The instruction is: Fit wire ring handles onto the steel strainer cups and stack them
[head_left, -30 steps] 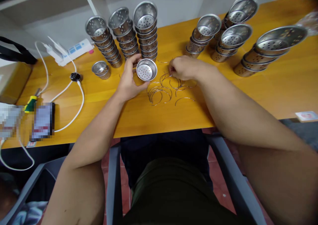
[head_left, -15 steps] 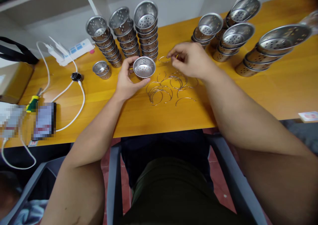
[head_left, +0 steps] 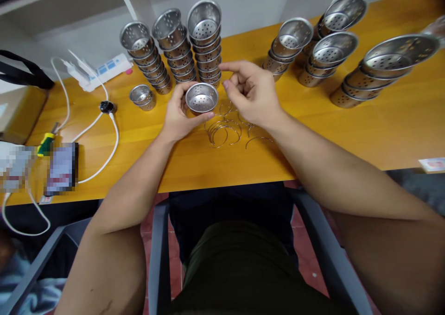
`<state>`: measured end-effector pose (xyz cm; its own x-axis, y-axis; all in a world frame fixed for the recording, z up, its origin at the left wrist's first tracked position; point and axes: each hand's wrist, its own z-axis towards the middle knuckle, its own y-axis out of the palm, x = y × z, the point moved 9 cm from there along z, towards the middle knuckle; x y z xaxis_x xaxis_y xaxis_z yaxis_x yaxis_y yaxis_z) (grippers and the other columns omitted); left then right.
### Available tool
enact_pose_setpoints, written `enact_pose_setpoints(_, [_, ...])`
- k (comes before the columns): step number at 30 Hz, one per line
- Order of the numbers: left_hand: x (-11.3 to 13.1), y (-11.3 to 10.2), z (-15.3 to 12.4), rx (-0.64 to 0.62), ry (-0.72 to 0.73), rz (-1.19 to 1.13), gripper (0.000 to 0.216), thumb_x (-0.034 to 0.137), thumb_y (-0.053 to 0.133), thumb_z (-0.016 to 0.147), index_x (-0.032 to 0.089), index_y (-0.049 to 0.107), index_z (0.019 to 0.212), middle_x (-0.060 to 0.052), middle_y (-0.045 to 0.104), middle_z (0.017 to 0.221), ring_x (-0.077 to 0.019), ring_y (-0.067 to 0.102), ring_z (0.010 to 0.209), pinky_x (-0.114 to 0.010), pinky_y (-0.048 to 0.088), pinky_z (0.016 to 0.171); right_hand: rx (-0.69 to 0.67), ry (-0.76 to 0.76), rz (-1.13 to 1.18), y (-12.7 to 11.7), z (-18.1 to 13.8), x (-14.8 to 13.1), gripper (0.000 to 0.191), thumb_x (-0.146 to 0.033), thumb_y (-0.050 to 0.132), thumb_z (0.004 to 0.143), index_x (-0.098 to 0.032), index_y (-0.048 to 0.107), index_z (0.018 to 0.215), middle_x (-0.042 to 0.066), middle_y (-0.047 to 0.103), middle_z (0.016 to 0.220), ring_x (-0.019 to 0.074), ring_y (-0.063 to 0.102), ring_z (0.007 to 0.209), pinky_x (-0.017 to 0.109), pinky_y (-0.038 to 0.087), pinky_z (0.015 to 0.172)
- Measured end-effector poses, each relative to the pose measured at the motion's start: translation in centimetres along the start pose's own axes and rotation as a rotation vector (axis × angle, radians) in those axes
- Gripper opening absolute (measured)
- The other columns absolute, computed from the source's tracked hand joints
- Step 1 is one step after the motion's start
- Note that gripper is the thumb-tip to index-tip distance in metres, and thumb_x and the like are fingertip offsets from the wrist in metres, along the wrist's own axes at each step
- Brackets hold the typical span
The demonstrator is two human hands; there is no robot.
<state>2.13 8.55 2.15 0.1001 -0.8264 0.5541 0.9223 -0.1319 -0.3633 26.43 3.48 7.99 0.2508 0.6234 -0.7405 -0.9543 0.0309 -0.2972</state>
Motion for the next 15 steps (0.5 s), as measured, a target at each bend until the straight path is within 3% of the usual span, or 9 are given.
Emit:
enact_pose_setpoints(6, [0.3, 0.4, -0.5, -0.017, -0.045, -0.01, 0.111, 0.093, 0.115, 0.087, 0.035, 0.066, 0.168, -0.01, 0.08, 0.156, -0.0386, 0.087, 0.144, -0.063, 0.074, 0.132, -0.014, -0.017, 0.017, 0.7, -0.4, -1.2, 0.054, -0.079, 0.081, 0.128, -0.029, 0.09, 0.148, 0.007, 0.079, 0.101, 0.0281, 0.076, 0.085, 0.044, 0.072, 0.079])
enact_pose_setpoints(15, [1.3, 0.8, 0.0, -0.058, -0.055, -0.023, 0.108, 0.098, 0.114, 0.084, 0.036, 0.07, 0.161, -0.008, 0.084, 0.152, -0.034, 0.09, 0.141, -0.052, 0.077, 0.125, -0.066, -0.053, -0.081, 1.1, -0.3, -0.8, 0.049, -0.07, 0.077, 0.133, -0.027, 0.093, 0.15, 0.006, 0.081, 0.098, 0.0269, 0.074, 0.082, 0.045, 0.073, 0.086])
